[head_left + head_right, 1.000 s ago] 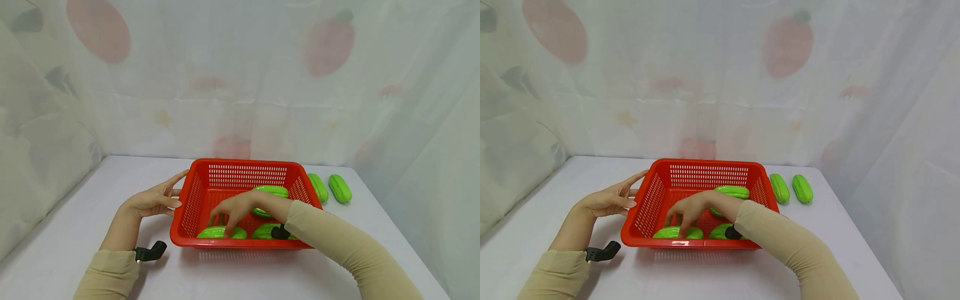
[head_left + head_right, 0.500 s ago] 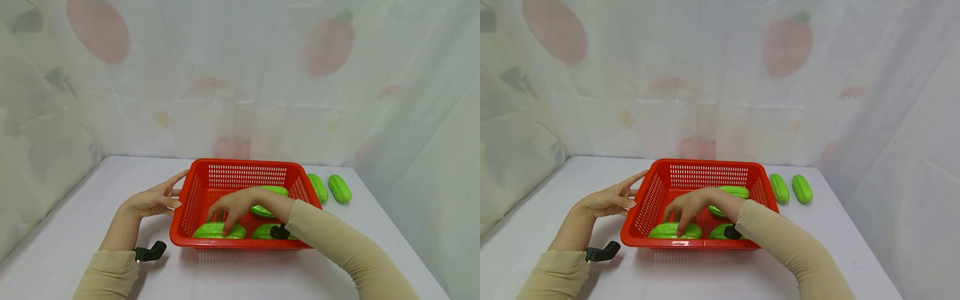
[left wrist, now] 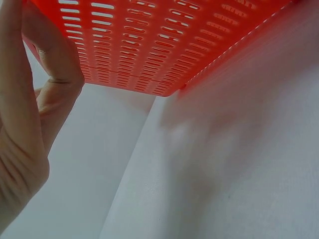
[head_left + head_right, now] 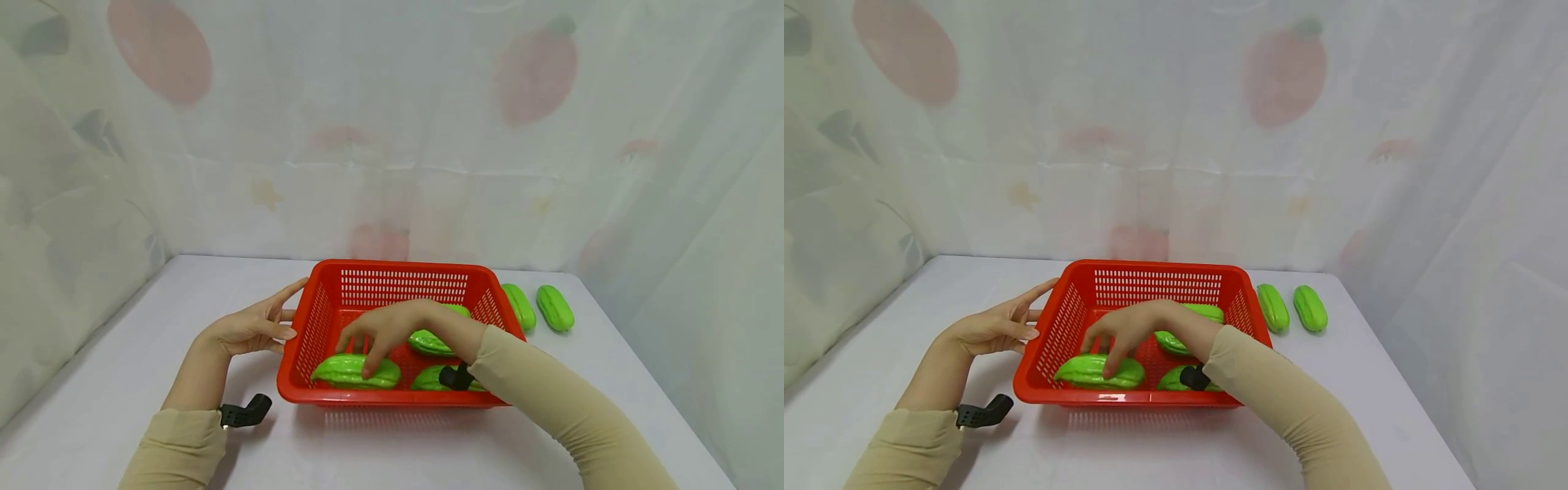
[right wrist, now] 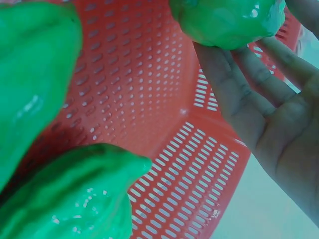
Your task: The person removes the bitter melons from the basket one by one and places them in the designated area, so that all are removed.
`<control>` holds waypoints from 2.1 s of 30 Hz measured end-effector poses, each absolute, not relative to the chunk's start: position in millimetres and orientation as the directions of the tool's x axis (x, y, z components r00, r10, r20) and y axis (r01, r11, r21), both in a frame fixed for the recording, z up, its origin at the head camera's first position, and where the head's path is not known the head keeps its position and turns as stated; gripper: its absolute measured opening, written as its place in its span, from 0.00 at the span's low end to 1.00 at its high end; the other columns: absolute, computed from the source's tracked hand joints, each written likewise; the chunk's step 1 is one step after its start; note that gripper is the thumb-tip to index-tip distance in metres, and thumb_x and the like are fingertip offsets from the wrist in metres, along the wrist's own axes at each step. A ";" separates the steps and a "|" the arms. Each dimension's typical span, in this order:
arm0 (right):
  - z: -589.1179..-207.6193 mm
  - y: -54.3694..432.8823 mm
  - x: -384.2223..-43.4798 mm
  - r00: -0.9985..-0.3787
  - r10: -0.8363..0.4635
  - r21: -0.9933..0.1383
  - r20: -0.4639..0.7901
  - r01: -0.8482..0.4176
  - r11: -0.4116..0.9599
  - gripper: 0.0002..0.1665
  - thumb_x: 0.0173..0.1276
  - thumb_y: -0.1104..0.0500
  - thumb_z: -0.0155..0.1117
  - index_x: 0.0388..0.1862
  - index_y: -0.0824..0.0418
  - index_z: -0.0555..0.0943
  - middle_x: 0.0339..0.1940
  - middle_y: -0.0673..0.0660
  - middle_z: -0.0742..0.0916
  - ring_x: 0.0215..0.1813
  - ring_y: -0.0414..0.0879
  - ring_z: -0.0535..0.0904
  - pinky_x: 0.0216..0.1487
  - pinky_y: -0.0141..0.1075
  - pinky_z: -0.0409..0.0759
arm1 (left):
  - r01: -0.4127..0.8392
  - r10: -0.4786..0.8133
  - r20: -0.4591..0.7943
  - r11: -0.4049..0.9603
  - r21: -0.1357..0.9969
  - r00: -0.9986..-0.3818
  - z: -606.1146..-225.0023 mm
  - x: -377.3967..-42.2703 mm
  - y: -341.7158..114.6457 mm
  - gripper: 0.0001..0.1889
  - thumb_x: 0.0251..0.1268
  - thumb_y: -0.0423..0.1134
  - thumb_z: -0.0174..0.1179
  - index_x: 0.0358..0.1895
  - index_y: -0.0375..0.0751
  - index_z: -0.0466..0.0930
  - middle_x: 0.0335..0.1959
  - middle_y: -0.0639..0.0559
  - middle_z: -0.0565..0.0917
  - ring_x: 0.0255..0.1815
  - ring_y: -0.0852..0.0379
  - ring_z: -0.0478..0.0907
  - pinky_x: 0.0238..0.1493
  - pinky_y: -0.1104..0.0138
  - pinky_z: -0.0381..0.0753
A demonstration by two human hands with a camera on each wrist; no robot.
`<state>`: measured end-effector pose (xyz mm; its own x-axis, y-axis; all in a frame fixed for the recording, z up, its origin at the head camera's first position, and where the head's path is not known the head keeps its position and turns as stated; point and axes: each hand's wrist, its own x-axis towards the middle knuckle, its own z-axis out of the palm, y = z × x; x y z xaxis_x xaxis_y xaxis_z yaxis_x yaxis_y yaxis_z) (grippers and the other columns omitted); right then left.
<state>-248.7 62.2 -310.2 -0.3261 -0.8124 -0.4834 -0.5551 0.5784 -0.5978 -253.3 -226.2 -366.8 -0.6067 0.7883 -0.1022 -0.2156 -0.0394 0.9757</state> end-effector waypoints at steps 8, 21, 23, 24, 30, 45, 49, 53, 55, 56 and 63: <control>-302.1 72.6 -253.9 -0.392 -0.804 -0.597 -0.447 -0.539 0.595 0.32 0.62 0.52 0.72 0.65 0.48 0.74 0.55 0.45 0.81 0.56 0.37 0.77 0.52 0.30 0.82 | -0.205 0.791 -0.102 -0.030 0.978 -0.604 -368.3 -253.6 -224.9 0.52 0.69 0.26 0.53 0.79 0.59 0.22 0.63 0.43 0.75 0.48 0.54 0.87 0.48 0.55 0.88; -286.9 91.3 -265.1 -0.446 -0.801 -0.627 -0.401 -0.504 0.594 0.31 0.62 0.51 0.72 0.65 0.45 0.74 0.57 0.47 0.82 0.59 0.43 0.80 0.49 0.35 0.85 | -0.201 0.782 -0.106 -0.025 0.979 -0.614 -368.3 -253.0 -223.5 0.52 0.69 0.26 0.53 0.79 0.59 0.23 0.63 0.42 0.74 0.46 0.53 0.87 0.48 0.54 0.88; -285.3 93.6 -266.2 -0.445 -0.804 -0.641 -0.396 -0.493 0.588 0.31 0.62 0.52 0.72 0.65 0.45 0.74 0.57 0.48 0.82 0.59 0.44 0.80 0.49 0.35 0.85 | -0.200 0.784 -0.103 -0.028 0.979 -0.612 -368.4 -253.1 -223.4 0.52 0.69 0.26 0.53 0.79 0.59 0.23 0.63 0.43 0.75 0.46 0.54 0.87 0.48 0.54 0.88; -284.4 94.9 -266.8 -0.446 -0.805 -0.649 -0.393 -0.486 0.586 0.31 0.63 0.52 0.72 0.65 0.45 0.74 0.57 0.48 0.82 0.59 0.45 0.80 0.49 0.35 0.86 | -0.201 0.785 -0.101 -0.030 0.979 -0.611 -368.4 -253.1 -223.3 0.52 0.69 0.26 0.53 0.79 0.59 0.23 0.62 0.43 0.75 0.46 0.54 0.87 0.48 0.55 0.88; -276.6 103.8 -269.3 -0.469 -0.797 -0.687 -0.381 -0.433 0.584 0.31 0.63 0.52 0.71 0.65 0.44 0.73 0.58 0.50 0.82 0.61 0.46 0.78 0.51 0.37 0.86 | -0.205 0.793 -0.090 -0.045 0.978 -0.602 -369.6 -253.4 -223.8 0.52 0.69 0.25 0.52 0.79 0.59 0.22 0.62 0.44 0.76 0.47 0.55 0.87 0.48 0.55 0.88; -260.0 132.1 -279.4 -0.556 -0.768 -0.703 -0.320 -0.404 0.585 0.33 0.66 0.51 0.68 0.69 0.45 0.70 0.64 0.52 0.78 0.66 0.48 0.73 0.57 0.39 0.82 | -0.215 0.797 -0.095 -0.045 0.976 -0.596 -368.2 -254.5 -223.6 0.52 0.69 0.26 0.53 0.79 0.60 0.22 0.64 0.43 0.75 0.47 0.54 0.87 0.47 0.55 0.88; -258.5 140.1 -283.1 -0.576 -0.758 -0.697 -0.305 -0.407 0.591 0.33 0.66 0.51 0.67 0.70 0.46 0.70 0.66 0.53 0.77 0.67 0.50 0.73 0.56 0.40 0.83 | -0.223 0.799 -0.095 -0.050 0.973 -0.594 -368.4 -255.1 -224.5 0.53 0.69 0.25 0.53 0.79 0.60 0.22 0.64 0.42 0.75 0.47 0.54 0.87 0.47 0.55 0.88; -256.8 149.1 -285.8 -0.595 -0.749 -0.704 -0.291 -0.397 0.589 0.32 0.67 0.52 0.67 0.69 0.47 0.70 0.66 0.54 0.77 0.65 0.50 0.75 0.56 0.40 0.84 | -0.228 0.800 -0.093 -0.056 0.972 -0.593 -369.0 -255.3 -224.5 0.52 0.69 0.24 0.52 0.79 0.60 0.21 0.64 0.43 0.75 0.47 0.54 0.87 0.47 0.56 0.88; -255.2 153.8 -285.8 -0.603 -0.746 -0.711 -0.282 -0.391 0.585 0.32 0.67 0.52 0.67 0.69 0.46 0.70 0.65 0.53 0.77 0.65 0.49 0.75 0.57 0.40 0.83 | -0.232 0.799 -0.093 -0.060 0.971 -0.594 -369.3 -255.3 -224.6 0.53 0.69 0.24 0.52 0.79 0.60 0.21 0.63 0.44 0.76 0.47 0.54 0.87 0.47 0.56 0.88; -254.2 156.3 -285.7 -0.608 -0.744 -0.716 -0.278 -0.385 0.582 0.31 0.67 0.52 0.67 0.68 0.45 0.71 0.65 0.52 0.77 0.65 0.49 0.75 0.59 0.41 0.82 | -0.231 0.800 -0.090 -0.062 0.971 -0.593 -369.3 -255.3 -224.7 0.53 0.69 0.24 0.52 0.79 0.60 0.21 0.63 0.44 0.76 0.47 0.54 0.87 0.47 0.56 0.88; -248.6 173.7 -286.2 -0.646 -0.728 -0.722 -0.231 -0.388 0.573 0.32 0.67 0.52 0.67 0.69 0.45 0.70 0.65 0.53 0.79 0.66 0.50 0.76 0.60 0.42 0.81 | -0.231 0.809 -0.080 -0.070 0.970 -0.582 -369.8 -256.6 -224.8 0.52 0.70 0.24 0.51 0.79 0.59 0.21 0.64 0.43 0.75 0.47 0.54 0.87 0.47 0.56 0.88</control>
<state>-286.2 173.7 -248.6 -0.6458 -0.7278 -0.2308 -0.3878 0.5730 -0.7220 -256.6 -224.8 -369.8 -0.5822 0.8091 -0.0800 -0.2313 -0.0705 0.9703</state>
